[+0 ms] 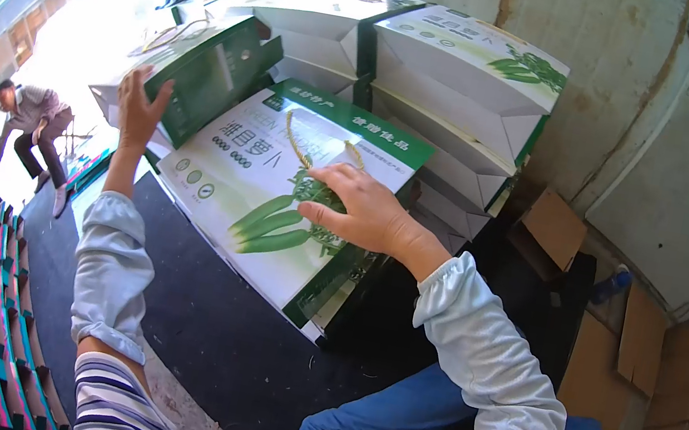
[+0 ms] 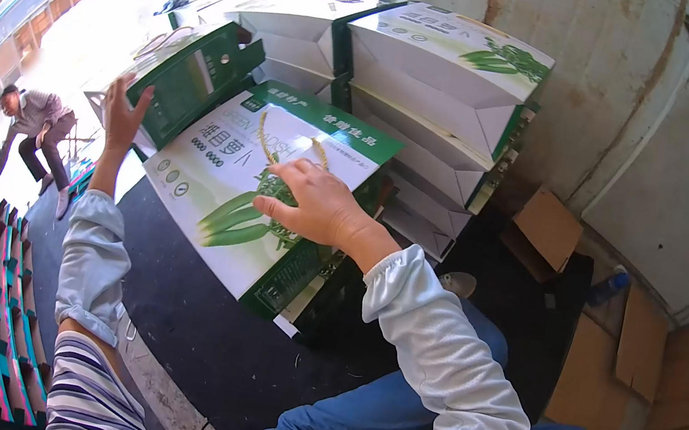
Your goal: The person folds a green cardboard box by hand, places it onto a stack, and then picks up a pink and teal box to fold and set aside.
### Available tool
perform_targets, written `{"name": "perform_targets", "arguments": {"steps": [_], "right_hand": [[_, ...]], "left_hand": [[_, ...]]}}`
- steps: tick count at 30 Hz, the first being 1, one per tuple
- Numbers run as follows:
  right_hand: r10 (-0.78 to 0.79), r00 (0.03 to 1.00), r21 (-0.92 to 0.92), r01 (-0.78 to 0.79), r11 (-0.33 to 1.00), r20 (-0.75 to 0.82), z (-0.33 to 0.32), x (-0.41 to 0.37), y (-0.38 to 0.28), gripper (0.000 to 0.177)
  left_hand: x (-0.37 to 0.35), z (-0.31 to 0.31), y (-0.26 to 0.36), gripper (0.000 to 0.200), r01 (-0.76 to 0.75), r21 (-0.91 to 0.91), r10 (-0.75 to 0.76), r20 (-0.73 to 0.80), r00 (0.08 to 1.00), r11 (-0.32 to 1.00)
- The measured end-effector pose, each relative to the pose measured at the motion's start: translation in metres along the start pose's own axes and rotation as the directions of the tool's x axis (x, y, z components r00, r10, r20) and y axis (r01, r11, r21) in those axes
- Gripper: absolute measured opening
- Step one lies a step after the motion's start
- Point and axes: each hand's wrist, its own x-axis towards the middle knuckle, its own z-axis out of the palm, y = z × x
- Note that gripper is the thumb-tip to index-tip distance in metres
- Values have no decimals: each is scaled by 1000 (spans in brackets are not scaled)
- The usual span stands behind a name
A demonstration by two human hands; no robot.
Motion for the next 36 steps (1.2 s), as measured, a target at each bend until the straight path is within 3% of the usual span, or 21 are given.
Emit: {"name": "perform_targets", "arguments": {"steps": [2, 12, 14, 15, 17, 18, 19, 20, 21, 22, 23, 24, 25, 26, 28, 31, 33, 34, 36], "right_hand": [[-29, 999, -35, 28, 999, -30, -1, -9, 3, 62], [-90, 992, -75, 84, 994, -86, 5, -17, 4, 58], [-120, 980, -49, 113, 992, -156, 3, -21, 2, 58], [-160, 962, -51, 153, 987, -221, 0, -26, -3, 55], [-230, 918, -58, 223, 973, -322, -6, -42, -16, 50], [-235, 897, -32, 241, 970, -374, -7, -56, -24, 49], [-255, 875, -22, 270, 962, -411, -9, -75, -29, 48], [-251, 873, -27, 264, 964, -418, -8, -96, -33, 45], [-195, 892, 10, 217, 976, -407, -8, -125, -35, 44], [-140, 907, 50, 173, 984, -396, -8, -151, -36, 43], [-87, 904, -9, 91, 996, -419, -10, -179, -34, 42], [-37, 896, -61, 11, 998, -443, -9, -212, -31, 41], [7, 886, -109, -65, 992, -463, -9, -245, -32, 41], [91, 855, -160, -198, 967, -510, -14, -279, -35, 37], [221, 761, -240, -444, 864, -610, -31, -349, -49, 33], [376, 420, -197, -839, 507, -826, -44, -448, -90, 33], [368, 175, -88, -966, 242, -913, -26, -502, -113, 41], [431, 140, -90, -987, 135, -891, -14, -516, -126, 50], [479, -28, 146, -967, 210, -877, 17, -526, -139, 59]], "left_hand": [[1, 5, -27, 41, -42, -31, 42, 1, 999, 999], [4, -10, -50, 48, 94, -172, -59, 196, 979, 981], [1, -12, -43, 57, -99, 270, 90, 46, 995, 958], [6, -14, -32, 65, -82, 253, 92, -29, 995, 964], [7, -53, 64, 70, -25, 13, 27, -114, 993, 1000], [-10, -78, 128, 63, -44, -192, 19, -128, 992, 980], [-31, -109, 186, 59, -102, -246, 85, -78, 993, 964], [-58, -134, 234, 56, -305, -323, 286, -106, 952, 896], [-107, -136, 262, 57, -290, -460, 262, -127, 957, 839], [-125, -143, 301, 57, -385, -588, 395, -117, 911, 711], [-143, -151, 340, 58, -431, -711, 521, -106, 847, 555], [-158, -151, 363, 58, -610, -648, 714, -142, 685, 456], [-170, -139, 393, 59, -421, -781, 669, -6, 743, 461], [-178, -123, 425, 61, -211, -863, 634, 152, 758, 460], [-187, -105, 470, 62, 130, -908, 630, 374, 680, 399], [-192, -87, 521, 60, -72, -895, 751, 323, 576, 440], [-198, -68, 552, 57, -244, -870, 815, 254, 520, 428], [-198, -60, 566, 54, -305, -842, 841, 276, 466, 445], [-193, -46, 593, 49, -432, -770, 873, 331, 358, 469]]}}
